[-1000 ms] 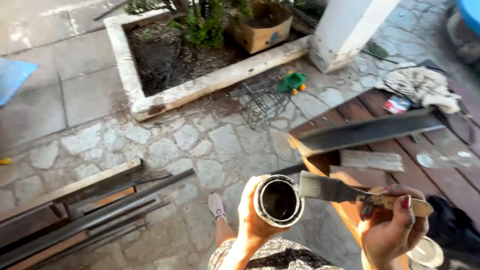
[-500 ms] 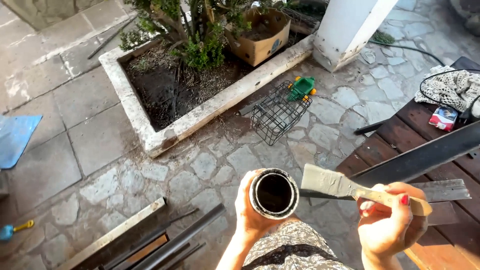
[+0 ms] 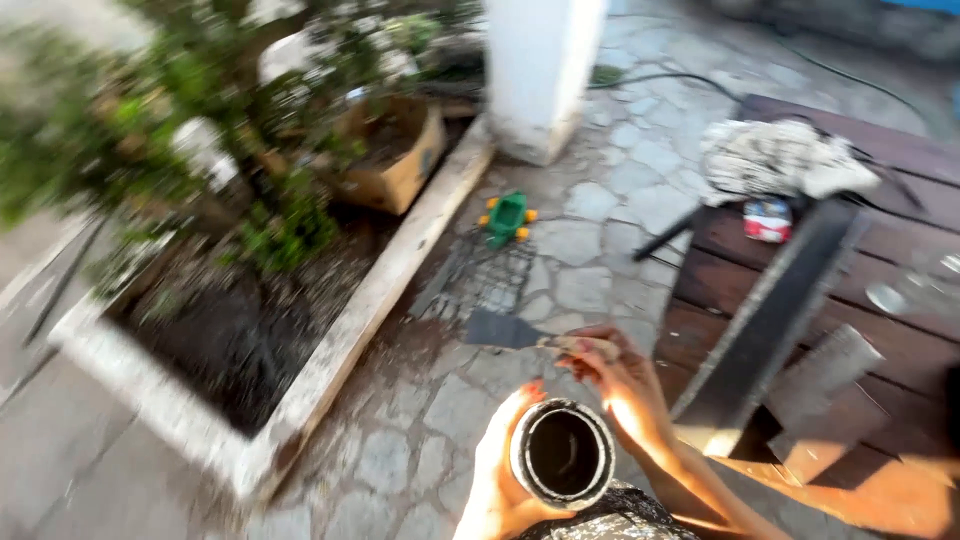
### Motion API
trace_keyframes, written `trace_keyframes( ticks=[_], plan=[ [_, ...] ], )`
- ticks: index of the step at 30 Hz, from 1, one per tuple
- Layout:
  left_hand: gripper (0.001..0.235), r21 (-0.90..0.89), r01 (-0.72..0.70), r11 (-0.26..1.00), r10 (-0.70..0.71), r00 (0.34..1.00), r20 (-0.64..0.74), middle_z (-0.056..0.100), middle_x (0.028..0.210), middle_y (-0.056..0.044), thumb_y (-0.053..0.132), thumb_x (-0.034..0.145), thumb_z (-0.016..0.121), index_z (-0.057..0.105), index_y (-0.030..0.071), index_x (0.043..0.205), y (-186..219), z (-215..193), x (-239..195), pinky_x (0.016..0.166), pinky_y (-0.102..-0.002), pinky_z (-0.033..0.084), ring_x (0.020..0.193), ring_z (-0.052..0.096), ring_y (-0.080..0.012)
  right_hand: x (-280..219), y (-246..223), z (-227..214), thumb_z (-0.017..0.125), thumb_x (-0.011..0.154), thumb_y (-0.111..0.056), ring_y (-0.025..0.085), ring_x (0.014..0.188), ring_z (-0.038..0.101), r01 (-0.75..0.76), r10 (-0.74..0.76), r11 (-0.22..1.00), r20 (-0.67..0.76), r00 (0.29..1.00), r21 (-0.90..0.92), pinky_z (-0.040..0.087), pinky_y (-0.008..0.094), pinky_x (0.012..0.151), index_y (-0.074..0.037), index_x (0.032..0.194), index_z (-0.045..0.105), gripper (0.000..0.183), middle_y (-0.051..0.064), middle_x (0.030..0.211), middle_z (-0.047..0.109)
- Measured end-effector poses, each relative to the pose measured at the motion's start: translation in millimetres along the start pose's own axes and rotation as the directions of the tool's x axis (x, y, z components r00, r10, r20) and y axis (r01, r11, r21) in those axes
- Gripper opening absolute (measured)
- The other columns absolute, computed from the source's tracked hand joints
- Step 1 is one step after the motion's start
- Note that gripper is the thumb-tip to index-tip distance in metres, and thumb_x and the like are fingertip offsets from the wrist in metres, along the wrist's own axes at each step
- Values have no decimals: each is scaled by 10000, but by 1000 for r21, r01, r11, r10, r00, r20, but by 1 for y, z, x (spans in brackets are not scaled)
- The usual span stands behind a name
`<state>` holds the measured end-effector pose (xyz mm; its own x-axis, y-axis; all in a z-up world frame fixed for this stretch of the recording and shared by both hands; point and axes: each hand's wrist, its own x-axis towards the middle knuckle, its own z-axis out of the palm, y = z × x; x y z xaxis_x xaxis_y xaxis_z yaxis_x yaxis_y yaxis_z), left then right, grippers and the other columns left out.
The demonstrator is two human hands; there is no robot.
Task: Painting a long metal beam with black paint using a small brush.
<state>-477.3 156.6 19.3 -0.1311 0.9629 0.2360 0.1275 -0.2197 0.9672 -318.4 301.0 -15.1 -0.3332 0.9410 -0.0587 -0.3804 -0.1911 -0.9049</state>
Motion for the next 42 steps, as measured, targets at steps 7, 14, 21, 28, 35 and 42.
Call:
trace_keyframes(
  ticks=[7, 14, 21, 28, 35, 42],
  plan=[
    [1261, 131, 0, 991, -26, 980, 199, 505, 1562, -171, 377, 450, 1033, 418, 104, 1517, -66, 33, 78, 1177, -437, 413, 1483, 460, -323, 1, -43, -29, 640, 973, -119, 167, 997, 709, -45, 20, 990, -184, 983, -133, 525, 263, 896, -32, 1097, 746, 185, 100, 1092, 786],
    [1195, -18, 37, 999, -18, 785, 619, 460, 1587, -190, 358, 545, 999, 388, 49, 1524, -57, 61, 168, 1189, -456, 363, 1493, 425, -343, -5, -56, -46, 610, 966, -189, 180, 1102, 713, -122, 68, 990, -513, 856, -73, 545, 294, 979, -15, 1195, 750, 320, 119, 1202, 781],
    [1289, 32, -11, 999, -20, 563, 826, 480, 1601, -110, 424, 491, 972, 331, 124, 1569, -66, 54, 251, 1131, -417, 444, 1472, 480, -298, 30, -57, -27, 579, 985, -171, 147, 1146, 690, 7, -76, 994, -648, 757, -108, 510, 284, 1027, -13, 1231, 749, 338, 68, 1214, 751],
    [1253, -117, -104, 988, 149, 408, 901, 486, 1581, -180, 330, 526, 982, 332, 25, 1552, -69, 59, 309, 1170, -449, 416, 1449, 506, -341, 31, -75, -37, 611, 950, -251, 168, 1150, 702, -34, -33, 997, -760, 649, -73, 536, 326, 1026, -90, 1222, 760, 350, 74, 1273, 775],
    [1263, -139, -62, 988, 152, 490, 858, 419, 1610, -231, 341, 544, 998, 317, -23, 1544, -74, 82, 319, 1257, -433, 272, 1510, 403, -342, -30, -37, -119, 611, 1001, -59, 181, 849, 719, -27, -260, 963, -951, 166, -268, 621, 301, 719, -22, 1098, 725, 155, 124, 967, 761],
    [1321, 63, -15, 998, -40, 629, 777, 414, 1623, -184, 277, 470, 1022, 323, -11, 1553, -72, 98, 297, 1223, -368, 317, 1497, 412, -256, -31, 113, -205, 656, 912, -250, 341, 832, 676, -785, -201, 357, -862, 465, -506, 506, 480, 751, -148, 946, 600, 121, 107, 877, 699]
  ],
)
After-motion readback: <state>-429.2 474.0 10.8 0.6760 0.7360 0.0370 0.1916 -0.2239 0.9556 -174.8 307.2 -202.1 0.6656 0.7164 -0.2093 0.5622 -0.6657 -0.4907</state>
